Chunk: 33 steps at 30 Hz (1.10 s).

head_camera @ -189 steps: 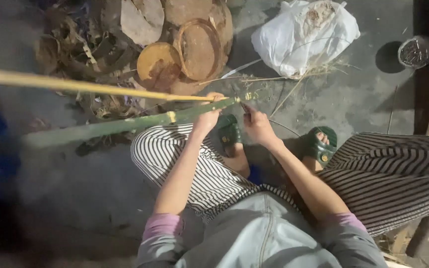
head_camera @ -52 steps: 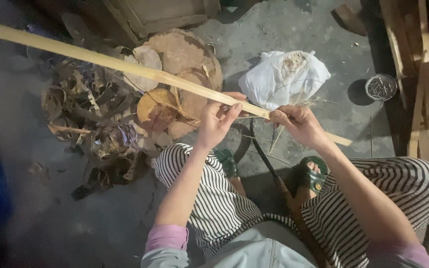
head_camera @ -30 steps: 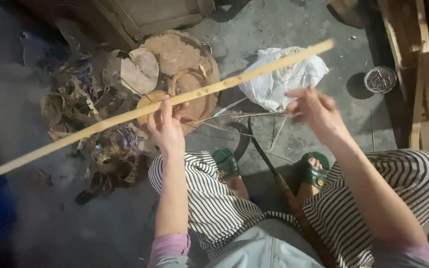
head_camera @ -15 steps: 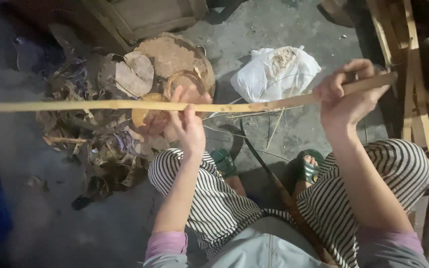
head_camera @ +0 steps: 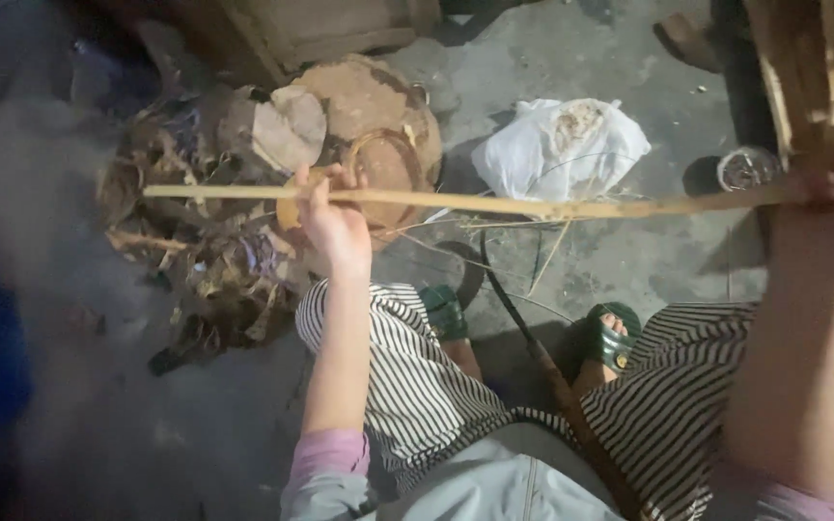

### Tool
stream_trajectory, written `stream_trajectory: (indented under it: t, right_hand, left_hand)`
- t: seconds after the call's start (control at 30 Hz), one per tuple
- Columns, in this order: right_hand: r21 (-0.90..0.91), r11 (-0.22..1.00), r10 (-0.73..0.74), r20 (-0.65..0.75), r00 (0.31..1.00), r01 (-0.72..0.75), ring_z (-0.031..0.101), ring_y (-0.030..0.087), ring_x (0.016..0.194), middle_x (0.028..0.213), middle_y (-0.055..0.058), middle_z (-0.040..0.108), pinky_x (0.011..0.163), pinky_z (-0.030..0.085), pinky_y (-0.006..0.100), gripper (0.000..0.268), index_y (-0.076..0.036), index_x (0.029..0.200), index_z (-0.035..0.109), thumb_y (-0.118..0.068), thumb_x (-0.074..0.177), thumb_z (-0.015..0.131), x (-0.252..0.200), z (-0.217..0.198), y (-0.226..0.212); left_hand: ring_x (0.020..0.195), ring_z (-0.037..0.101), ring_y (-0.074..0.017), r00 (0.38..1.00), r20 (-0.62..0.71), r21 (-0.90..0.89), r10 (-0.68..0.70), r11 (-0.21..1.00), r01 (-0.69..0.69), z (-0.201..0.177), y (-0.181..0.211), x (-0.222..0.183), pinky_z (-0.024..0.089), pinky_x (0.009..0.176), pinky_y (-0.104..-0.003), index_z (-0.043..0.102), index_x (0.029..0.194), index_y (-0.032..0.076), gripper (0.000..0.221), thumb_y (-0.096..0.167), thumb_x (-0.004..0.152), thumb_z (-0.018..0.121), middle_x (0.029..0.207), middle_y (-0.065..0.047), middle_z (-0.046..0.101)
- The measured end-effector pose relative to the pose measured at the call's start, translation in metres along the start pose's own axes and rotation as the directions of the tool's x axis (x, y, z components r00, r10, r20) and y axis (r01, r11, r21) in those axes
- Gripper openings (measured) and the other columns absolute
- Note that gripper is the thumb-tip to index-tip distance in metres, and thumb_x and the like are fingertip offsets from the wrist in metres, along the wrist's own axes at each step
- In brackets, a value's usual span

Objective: Shaving bamboo strips with a sickle and bending them into circular hoops.

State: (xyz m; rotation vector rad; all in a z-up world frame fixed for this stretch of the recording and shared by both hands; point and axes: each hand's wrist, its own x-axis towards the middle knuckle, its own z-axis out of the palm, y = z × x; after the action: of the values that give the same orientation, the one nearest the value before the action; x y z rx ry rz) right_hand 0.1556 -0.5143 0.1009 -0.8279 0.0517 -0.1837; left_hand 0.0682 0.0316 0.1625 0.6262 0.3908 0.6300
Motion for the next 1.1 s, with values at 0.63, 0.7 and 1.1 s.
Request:
stream_trajectory:
  t: [0.63,0.7,1.1]
  right_hand:
    - [-0.416,0.843,0.02,0.659,0.752,0.341,0.027,0.016,0.158,0.162,0.004,0.038,0.135,0.011,0.038,0.042,-0.007,0.156,0.038,-0.011,0.114,0.031,-0.022,0.177,0.009]
    - [-0.806,0.246,0.068,0.568,0.82,0.538,0.067,0.025,0.072,0.122,0.025,0.073,0.058,0.053,0.033,0.056,0.004,0.153,0.05,0.018,0.099,0.055,-0.046,0.211,0.004]
    - [-0.623,-0.121,0.31,0.716,0.626,0.773,0.004,0.032,0.159,0.174,0.012,0.02,0.126,-0.006,0.057,0.088,-0.01,0.166,0.038,0.014,0.083,0.055,-0.057,0.213,0.069]
  left_hand:
    - [0.052,0.046,-0.0121,0.669,0.557,0.828,-0.492,0.271,-0.491,0.087,-0.045,0.001,0.043,0.046,-0.029,0.047,0.145,0.013,0.038,0.011,0.108,0.039,0.065,0.0,0.052]
    - [0.063,0.067,-0.0297,0.563,0.634,0.723,-0.53,0.146,-0.675,0.086,-0.059,0.003,0.05,0.055,-0.045,0.05,0.136,0.004,0.034,0.005,0.102,0.046,0.078,-0.016,0.068]
    - [0.054,0.048,-0.0132,0.472,0.288,0.718,-0.833,-0.138,-0.682,0.097,-0.094,-0.015,0.047,0.048,-0.033,0.041,0.146,0.002,0.039,0.005,0.109,0.029,0.09,-0.012,0.062]
